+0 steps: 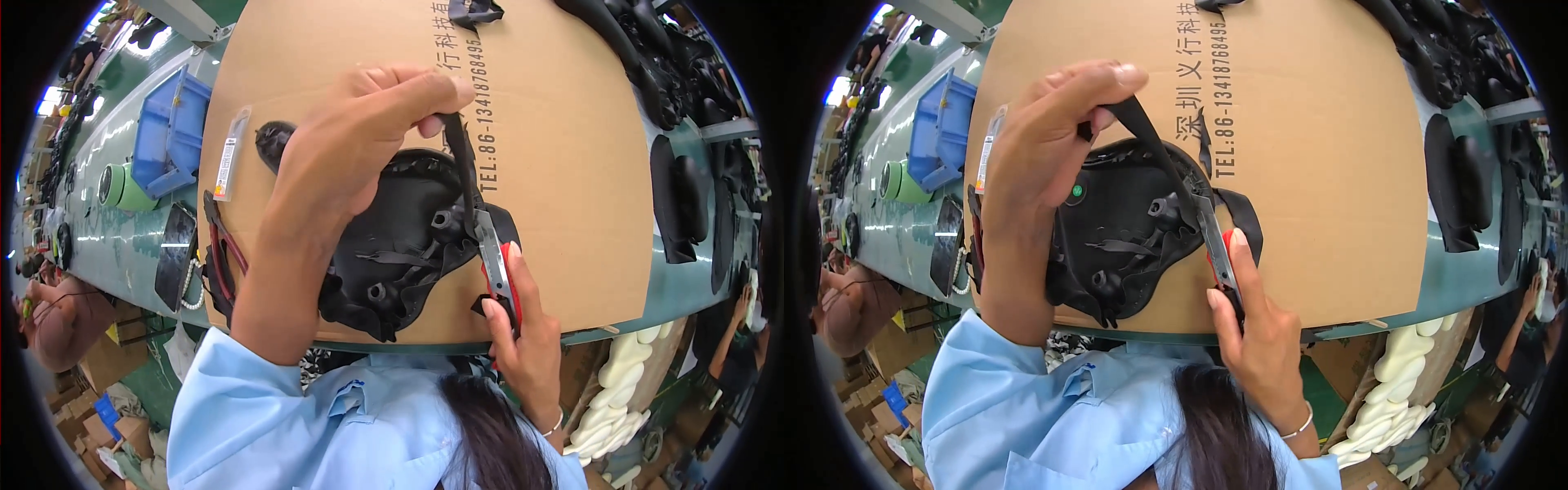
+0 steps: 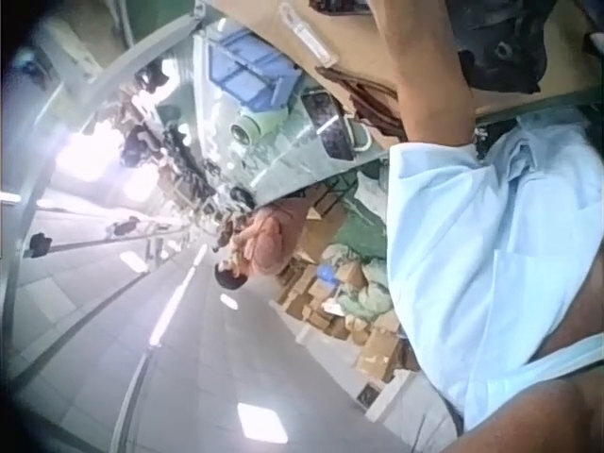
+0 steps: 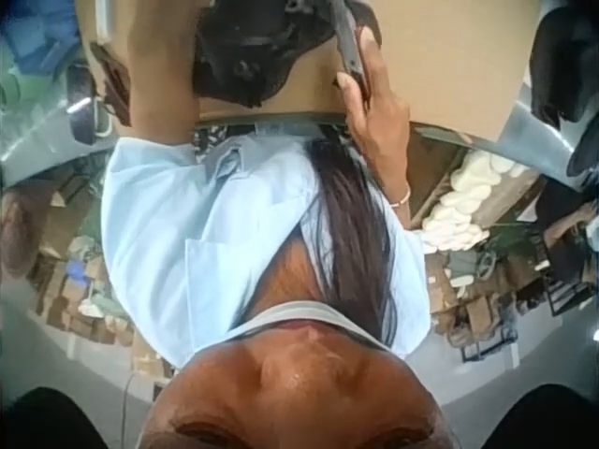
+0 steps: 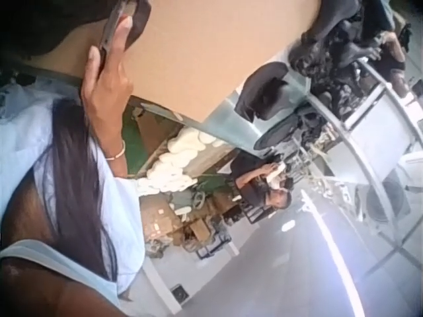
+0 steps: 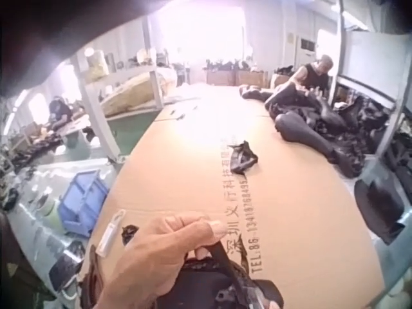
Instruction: Trimming excess leather or fabric from the bottom of bicycle seats using a utility knife.
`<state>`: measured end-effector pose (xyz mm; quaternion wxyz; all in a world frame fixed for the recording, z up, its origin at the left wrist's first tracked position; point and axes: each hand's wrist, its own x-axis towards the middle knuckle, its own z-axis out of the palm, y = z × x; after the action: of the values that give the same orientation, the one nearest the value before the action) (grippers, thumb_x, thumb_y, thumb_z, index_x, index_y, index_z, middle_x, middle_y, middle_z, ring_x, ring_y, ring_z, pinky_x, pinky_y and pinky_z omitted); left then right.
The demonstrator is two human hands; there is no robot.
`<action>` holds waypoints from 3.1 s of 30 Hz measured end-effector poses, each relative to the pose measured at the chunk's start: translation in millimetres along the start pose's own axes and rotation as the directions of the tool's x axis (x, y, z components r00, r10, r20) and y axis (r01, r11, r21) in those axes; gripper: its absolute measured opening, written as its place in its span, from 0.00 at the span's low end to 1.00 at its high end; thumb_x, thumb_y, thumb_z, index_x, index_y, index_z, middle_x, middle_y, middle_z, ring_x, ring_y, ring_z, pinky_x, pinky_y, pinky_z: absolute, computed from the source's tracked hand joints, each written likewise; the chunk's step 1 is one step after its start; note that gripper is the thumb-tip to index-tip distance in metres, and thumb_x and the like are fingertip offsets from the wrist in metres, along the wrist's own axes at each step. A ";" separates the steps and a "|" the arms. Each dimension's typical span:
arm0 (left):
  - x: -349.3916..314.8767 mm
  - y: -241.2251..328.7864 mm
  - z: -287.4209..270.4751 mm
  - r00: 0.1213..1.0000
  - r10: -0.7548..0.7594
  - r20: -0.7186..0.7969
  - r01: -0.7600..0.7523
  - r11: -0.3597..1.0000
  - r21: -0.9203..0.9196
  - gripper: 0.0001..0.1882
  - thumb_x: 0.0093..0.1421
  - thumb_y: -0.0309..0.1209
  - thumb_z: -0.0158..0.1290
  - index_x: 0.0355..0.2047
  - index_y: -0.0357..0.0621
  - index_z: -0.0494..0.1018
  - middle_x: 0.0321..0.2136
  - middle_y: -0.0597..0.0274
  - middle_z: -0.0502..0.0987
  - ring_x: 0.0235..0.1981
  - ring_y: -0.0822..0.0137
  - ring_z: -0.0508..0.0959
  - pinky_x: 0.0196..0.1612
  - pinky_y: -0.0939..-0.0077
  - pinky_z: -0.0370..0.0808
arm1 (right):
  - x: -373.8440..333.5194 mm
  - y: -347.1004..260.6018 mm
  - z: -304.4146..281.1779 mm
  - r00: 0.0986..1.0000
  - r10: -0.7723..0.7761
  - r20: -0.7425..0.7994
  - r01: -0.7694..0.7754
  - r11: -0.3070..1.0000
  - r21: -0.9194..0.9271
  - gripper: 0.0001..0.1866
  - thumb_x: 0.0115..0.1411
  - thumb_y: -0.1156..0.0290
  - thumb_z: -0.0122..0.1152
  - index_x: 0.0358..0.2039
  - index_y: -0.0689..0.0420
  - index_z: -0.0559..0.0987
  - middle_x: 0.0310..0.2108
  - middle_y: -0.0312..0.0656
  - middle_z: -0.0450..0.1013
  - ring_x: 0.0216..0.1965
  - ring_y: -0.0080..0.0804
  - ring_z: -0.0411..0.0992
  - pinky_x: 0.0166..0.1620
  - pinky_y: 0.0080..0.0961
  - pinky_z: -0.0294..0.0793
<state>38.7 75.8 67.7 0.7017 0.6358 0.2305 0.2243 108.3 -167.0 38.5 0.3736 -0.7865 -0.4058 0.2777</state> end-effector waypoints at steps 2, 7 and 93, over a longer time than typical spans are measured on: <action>-4.3 1.7 15.8 0.988 0.147 -0.035 -0.151 0.963 -0.225 0.14 0.60 0.36 0.54 0.29 0.35 0.76 0.23 0.71 0.70 0.22 0.80 0.61 0.29 0.86 0.60 | -9.8 4.5 10.8 0.999 -0.030 -0.045 0.029 0.999 -0.027 0.32 0.61 0.75 0.58 0.65 0.59 0.60 0.51 0.57 0.72 0.42 0.53 0.77 0.40 0.38 0.76; -4.3 12.8 6.9 0.769 0.634 -0.076 -0.517 0.549 -0.656 0.15 0.67 0.43 0.49 0.35 0.44 0.73 0.38 0.58 0.77 0.35 0.68 0.76 0.38 0.68 0.75 | -35.7 -5.5 24.2 0.997 0.062 -0.050 -0.062 0.998 0.011 0.32 0.63 0.72 0.54 0.67 0.51 0.58 0.31 0.46 0.77 0.17 0.27 0.70 0.24 0.25 0.71; -97.0 -46.9 27.0 0.782 0.319 0.535 -0.621 0.331 0.711 0.17 0.44 0.29 0.61 0.38 0.52 0.77 0.29 0.61 0.66 0.37 0.60 0.68 0.41 0.63 0.64 | -62.5 -38.4 -35.4 0.995 -0.092 -0.041 0.040 0.738 -0.673 0.28 0.61 0.64 0.58 0.62 0.42 0.68 0.15 0.41 0.70 0.14 0.41 0.69 0.20 0.36 0.63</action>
<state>-20.8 -8.7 27.0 0.2146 0.9610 0.0040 0.1744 85.6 -217.7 98.1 0.0893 -0.8628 -0.4925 0.0713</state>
